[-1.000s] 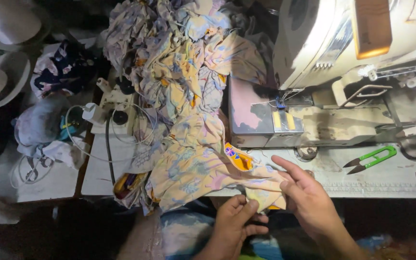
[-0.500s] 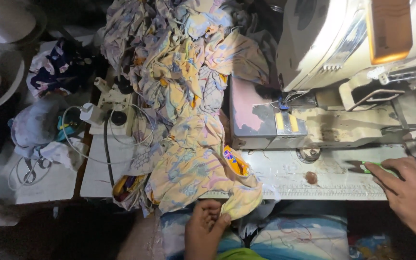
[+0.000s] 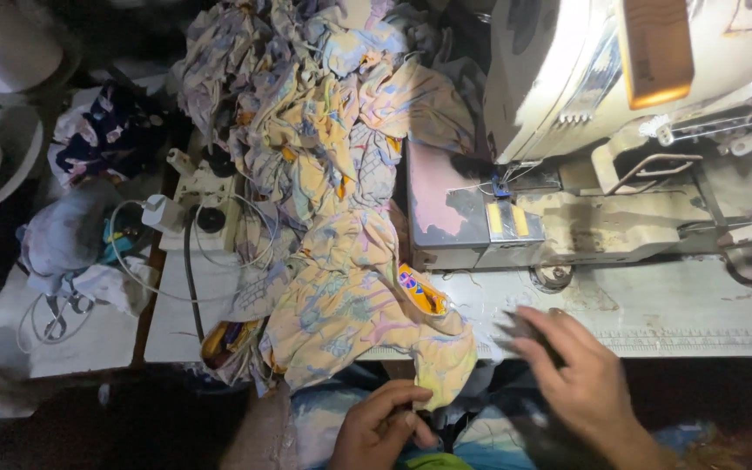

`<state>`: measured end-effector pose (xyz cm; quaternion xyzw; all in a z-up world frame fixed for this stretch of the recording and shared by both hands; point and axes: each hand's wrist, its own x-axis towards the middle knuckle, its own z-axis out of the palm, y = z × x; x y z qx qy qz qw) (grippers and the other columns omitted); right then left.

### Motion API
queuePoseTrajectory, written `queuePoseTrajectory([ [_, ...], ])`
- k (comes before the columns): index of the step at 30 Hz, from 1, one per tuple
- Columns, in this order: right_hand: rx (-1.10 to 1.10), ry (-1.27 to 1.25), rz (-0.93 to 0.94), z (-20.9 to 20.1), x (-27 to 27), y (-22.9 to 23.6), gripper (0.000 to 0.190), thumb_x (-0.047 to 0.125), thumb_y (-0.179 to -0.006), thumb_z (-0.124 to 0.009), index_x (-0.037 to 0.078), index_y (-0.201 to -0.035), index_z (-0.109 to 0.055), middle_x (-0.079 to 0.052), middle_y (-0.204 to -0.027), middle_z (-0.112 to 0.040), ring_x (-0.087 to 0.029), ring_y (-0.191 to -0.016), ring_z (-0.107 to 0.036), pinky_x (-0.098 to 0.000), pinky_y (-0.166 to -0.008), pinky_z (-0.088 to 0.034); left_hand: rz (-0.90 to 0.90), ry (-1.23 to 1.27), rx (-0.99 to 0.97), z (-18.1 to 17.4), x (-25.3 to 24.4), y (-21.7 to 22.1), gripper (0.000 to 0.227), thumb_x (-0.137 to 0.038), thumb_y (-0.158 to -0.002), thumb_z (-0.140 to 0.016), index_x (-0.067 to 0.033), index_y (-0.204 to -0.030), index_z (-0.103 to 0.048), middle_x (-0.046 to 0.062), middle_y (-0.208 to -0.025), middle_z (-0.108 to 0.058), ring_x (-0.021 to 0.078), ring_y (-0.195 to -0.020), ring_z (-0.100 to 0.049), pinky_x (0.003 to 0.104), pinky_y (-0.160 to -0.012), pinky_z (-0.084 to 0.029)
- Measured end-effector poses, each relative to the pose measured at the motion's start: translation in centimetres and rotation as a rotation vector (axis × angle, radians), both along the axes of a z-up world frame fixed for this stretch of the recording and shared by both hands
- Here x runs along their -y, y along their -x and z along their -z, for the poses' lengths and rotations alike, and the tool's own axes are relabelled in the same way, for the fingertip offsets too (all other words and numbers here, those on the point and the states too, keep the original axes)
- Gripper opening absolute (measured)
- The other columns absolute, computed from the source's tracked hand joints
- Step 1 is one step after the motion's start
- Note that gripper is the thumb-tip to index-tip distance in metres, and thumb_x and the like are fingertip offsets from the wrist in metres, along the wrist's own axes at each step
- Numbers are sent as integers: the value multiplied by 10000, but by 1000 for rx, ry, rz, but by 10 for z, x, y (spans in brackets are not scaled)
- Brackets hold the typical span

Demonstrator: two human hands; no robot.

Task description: Sorting and inspecting various fabric scraps on a sewing machine table.

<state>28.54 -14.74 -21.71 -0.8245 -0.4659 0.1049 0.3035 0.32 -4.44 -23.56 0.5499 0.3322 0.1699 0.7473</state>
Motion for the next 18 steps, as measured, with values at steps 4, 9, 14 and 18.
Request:
queuePoseTrajectory([
  [4,-227,148,49,-43,-38,29,454,527,-833,-662,277,-1192,-784,100,-1127,-794,-172,-385,-474,-278,-601,-477,1,122,-6,-8,0,4,476,-315,-970,-615,-80,-1384,-634,121,-1353,-601,277,-880,-765,423,-810,-699],
  [9,-301,315,72,-55,-62,34,371,526,-906,-596,256,-1115,-742,88,-860,-805,-145,-464,-516,-286,-832,-450,22,151,48,-2,1,10,510,-311,-970,-634,-90,-1425,-577,119,-1450,-520,292,-925,-760,430,-871,-708],
  [14,-278,303,29,-49,-65,34,324,518,-928,-590,252,-1036,-742,49,-589,-713,-122,-400,-480,-279,-580,-398,13,194,41,-4,0,9,512,-290,-960,-653,-88,-1424,-584,127,-1469,-516,297,-924,-764,425,-874,-705],
  [18,-342,141,102,-48,-57,32,291,416,-951,-594,177,-965,-760,53,-742,-778,-124,-496,-533,-296,-551,-424,63,245,121,-5,-1,4,572,-249,-965,-662,-88,-1493,-512,202,-1199,-682,342,-954,-760,436,-892,-676],
])
